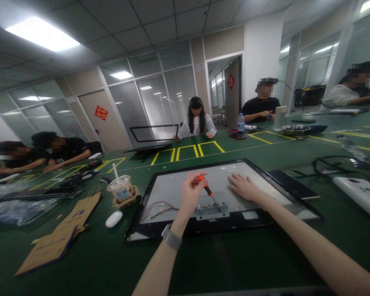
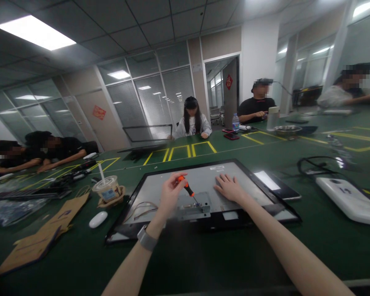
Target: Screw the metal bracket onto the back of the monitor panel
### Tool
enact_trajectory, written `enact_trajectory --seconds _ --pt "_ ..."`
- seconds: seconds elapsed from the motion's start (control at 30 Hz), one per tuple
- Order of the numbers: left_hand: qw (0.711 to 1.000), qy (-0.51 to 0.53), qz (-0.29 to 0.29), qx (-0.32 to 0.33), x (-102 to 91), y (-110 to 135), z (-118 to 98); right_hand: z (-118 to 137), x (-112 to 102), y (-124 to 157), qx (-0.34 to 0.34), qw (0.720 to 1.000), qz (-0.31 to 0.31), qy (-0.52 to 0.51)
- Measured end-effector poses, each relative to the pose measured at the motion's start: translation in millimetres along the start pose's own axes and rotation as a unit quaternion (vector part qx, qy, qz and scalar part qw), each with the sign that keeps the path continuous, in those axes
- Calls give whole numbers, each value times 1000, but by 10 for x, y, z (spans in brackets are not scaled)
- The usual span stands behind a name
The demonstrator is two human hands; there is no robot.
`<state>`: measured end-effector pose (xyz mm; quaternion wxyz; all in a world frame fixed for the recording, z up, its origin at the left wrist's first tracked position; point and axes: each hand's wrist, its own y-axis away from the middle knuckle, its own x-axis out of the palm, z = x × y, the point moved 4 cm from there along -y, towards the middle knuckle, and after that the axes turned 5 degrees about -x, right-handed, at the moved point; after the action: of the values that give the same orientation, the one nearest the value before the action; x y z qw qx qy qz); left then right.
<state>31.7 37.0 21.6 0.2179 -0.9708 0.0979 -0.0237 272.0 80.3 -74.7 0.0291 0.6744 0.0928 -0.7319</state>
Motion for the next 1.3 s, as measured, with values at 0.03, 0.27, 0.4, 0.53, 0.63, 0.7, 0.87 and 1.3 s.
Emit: enact_trajectory --seconds 0.03,0.27,0.4,0.53,0.63,0.7,0.87,1.3 --pt "1000 -6 -5 7 -3 3 -7 -2 3 -2 1 1000 1 0" --pt "996 46 69 -15 33 -11 -9 -32 50 -26 -6 1000 -3 -2" --pt "999 -31 -11 19 0 11 -22 -28 43 -24 -7 1000 -2 2" --pt "998 -40 -6 48 28 39 -67 -18 22 -17 -8 1000 2 1" --pt "998 13 46 31 63 37 -74 -23 22 -15 -3 1000 8 -1" --pt "998 25 52 13 64 33 -57 -29 31 -19 -2 1000 8 1" --pt "996 -65 -36 38 -9 45 -52 -42 61 -40 -6 1000 -1 12" --pt "987 -126 -54 85 -14 64 -72 -9 33 -16 -5 1000 1 21"
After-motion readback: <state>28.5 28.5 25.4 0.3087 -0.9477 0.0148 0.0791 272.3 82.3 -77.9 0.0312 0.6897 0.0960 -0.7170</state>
